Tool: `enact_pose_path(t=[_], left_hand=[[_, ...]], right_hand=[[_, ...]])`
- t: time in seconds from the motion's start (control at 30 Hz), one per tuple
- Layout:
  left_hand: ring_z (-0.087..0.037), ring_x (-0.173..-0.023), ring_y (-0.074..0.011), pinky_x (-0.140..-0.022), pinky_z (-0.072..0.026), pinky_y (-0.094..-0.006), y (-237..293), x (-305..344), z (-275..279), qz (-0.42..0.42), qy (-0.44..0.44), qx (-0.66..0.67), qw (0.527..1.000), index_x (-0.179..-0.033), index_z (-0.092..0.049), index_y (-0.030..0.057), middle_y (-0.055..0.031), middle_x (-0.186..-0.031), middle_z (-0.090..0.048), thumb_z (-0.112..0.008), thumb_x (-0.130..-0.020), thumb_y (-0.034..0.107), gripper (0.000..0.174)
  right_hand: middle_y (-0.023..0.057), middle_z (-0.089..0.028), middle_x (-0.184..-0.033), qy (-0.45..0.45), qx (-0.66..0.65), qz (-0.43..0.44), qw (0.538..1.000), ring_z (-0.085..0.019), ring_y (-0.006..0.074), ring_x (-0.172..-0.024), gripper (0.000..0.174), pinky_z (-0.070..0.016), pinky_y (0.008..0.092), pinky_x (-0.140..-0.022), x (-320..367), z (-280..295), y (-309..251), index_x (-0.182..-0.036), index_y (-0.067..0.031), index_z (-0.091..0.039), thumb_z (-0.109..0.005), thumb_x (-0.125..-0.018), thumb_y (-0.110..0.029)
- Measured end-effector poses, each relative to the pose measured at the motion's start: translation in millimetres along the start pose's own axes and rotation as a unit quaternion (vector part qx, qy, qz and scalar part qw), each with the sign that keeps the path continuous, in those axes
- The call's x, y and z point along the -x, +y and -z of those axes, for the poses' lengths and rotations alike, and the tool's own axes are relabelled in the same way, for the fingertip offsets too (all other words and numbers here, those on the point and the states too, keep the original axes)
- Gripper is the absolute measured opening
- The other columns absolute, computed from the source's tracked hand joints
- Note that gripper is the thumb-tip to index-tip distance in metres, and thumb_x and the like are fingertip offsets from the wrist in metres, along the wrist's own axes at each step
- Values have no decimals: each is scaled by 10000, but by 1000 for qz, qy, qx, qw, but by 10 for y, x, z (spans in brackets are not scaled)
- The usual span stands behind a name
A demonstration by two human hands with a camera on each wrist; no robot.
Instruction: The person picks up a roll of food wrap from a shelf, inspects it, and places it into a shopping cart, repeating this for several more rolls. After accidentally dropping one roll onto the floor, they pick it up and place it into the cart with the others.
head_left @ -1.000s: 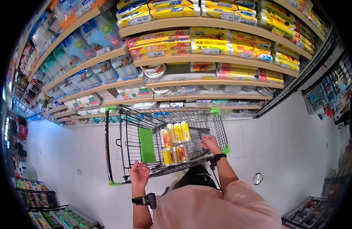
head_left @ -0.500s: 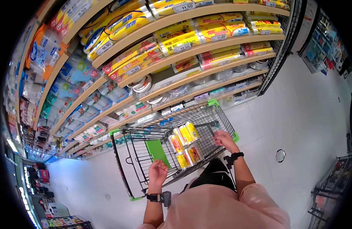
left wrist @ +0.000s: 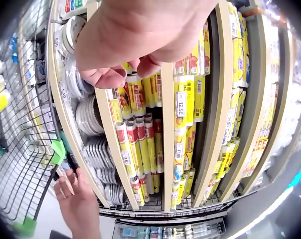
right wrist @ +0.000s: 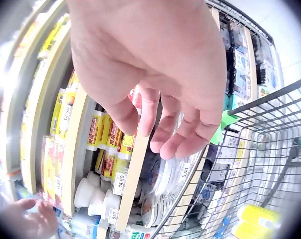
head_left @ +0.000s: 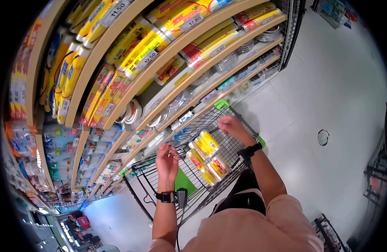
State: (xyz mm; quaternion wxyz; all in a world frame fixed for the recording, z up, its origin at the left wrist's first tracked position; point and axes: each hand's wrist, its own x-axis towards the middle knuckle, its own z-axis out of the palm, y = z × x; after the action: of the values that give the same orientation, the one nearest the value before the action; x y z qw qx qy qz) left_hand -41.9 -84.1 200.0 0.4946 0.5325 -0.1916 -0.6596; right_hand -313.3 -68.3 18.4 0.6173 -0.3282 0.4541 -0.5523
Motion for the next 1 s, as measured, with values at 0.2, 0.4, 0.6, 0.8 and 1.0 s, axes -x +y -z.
enact_pose_path(t=[0.2,0.4,0.6,0.8,1.0], left_hand=[[-547,-964,-162,-831,-424,-322,75,-864,-430,-79,-11,-91,993,-1140,-533,82,-50,-1179,-586,-571,-863,49,281],[-542,-1009,-134,-926,-397,-340,167,-1646,-657,-185,18,-200,962,-1203,-577,70,-26,-1182,-597,-533,-838,-16,378],[-525,-1184,-227,-1042,-381,-367,162,-2190,-810,-358,-6,-414,837,-1222,-613,54,-101,-1317,-543,-524,-821,-57,425],[-409,-1327,-387,-1107,-318,-407,248,-2469,-1142,-455,-54,-727,511,-1377,-494,46,-222,-1433,-423,-570,-937,242,488],[-445,-1236,-441,-1062,-344,-459,231,-2797,-1347,-382,-87,-746,539,-1358,-453,-35,-271,-1337,-488,-512,-949,285,523]], right_hand=[[60,-664,-848,-20,-17,83,996,-609,110,-701,220,-491,262,-625,-726,-50,-313,-1072,-27,-617,-675,-869,-87],[57,-648,-1030,-18,57,135,989,-590,105,-823,313,-505,262,-712,-1371,87,-414,-1173,-32,-585,-671,-876,-80],[77,-565,-1264,-16,112,124,986,-604,133,-849,484,-524,281,-764,-1717,-225,-774,-1322,-34,-497,-658,-867,-72],[174,-381,-1473,13,263,252,931,-462,392,-1273,561,-454,422,-1000,-2026,-494,-847,-1350,-20,-436,-626,-823,-33],[170,-331,-1516,-4,295,213,931,-459,393,-1275,631,-432,430,-1029,-2190,-588,-883,-1411,-22,-369,-620,-833,-61]])
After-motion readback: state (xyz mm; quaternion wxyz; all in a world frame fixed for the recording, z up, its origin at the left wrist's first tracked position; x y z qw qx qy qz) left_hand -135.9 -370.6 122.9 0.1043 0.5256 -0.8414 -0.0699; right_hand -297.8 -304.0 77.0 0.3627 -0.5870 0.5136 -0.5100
